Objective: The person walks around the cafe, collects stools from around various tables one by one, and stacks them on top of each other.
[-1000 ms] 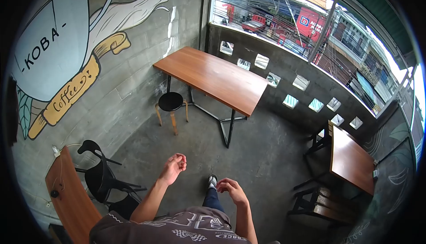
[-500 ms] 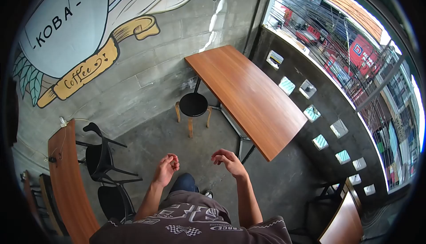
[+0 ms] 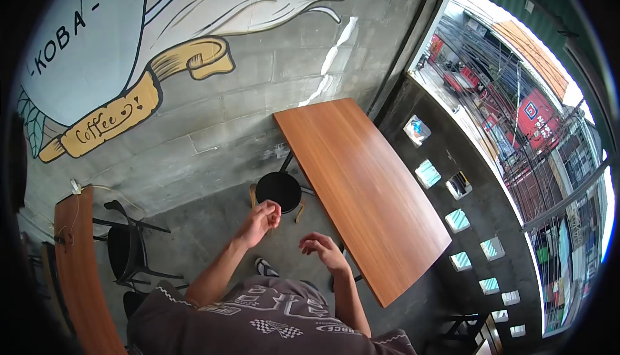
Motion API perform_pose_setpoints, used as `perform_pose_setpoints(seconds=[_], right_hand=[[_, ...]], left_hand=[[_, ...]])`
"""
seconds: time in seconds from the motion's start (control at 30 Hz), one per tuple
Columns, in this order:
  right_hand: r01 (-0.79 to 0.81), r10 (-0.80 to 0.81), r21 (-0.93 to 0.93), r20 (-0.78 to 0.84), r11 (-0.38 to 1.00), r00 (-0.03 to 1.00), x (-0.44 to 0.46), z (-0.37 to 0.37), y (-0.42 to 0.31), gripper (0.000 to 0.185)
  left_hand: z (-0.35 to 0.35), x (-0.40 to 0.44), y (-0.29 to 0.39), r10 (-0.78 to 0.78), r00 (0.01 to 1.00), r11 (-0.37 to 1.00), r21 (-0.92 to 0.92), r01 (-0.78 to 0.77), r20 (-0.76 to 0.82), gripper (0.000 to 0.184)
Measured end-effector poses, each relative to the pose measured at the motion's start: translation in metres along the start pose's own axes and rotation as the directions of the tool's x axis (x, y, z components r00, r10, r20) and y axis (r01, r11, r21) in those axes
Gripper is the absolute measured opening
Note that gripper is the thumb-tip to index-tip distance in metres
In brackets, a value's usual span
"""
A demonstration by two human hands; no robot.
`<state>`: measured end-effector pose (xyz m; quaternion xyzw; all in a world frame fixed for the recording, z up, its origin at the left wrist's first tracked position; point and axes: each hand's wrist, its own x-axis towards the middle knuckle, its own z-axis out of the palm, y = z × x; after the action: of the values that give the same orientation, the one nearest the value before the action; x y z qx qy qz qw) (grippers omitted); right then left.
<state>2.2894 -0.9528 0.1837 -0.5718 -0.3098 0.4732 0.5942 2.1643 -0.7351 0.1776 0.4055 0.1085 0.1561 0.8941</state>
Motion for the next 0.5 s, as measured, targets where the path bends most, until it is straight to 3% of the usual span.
perform_pose_setpoints(seconds=[0.1,0.27,0.4,0.43,0.5], right_hand=[[0.015,-0.015,-0.031,-0.006,0.999,1.000,0.069,-0.029,-0.016,0.021],[-0.016,0.031,-0.115,0.132,0.993,0.991,0.182,-0.057,-0.016,0.019],[-0.180,0.288,-0.438,0.195,0.881,0.938,0.280,-0.076,0.067,0.024],[-0.182,0.309,-0.445,0.231,0.877,0.923,0.303,-0.086,0.091,0.024],[-0.258,0.467,-0.627,0.192,0.735,0.863,0.353,-0.101,0.141,0.024]], left_hand=[[-0.008,0.047,0.035,0.110,0.994,0.993,0.042,-0.109,-0.026,0.017],[-0.053,0.058,0.043,0.179,0.940,0.977,-0.059,-0.204,-0.290,0.019],[-0.081,0.036,0.022,0.127,0.861,0.975,-0.095,-0.199,-0.493,0.016],[-0.080,0.033,0.017,0.121,0.824,0.968,-0.117,-0.221,-0.553,0.018],[-0.082,0.029,0.006,0.121,0.746,0.951,-0.140,-0.277,-0.654,0.020]])
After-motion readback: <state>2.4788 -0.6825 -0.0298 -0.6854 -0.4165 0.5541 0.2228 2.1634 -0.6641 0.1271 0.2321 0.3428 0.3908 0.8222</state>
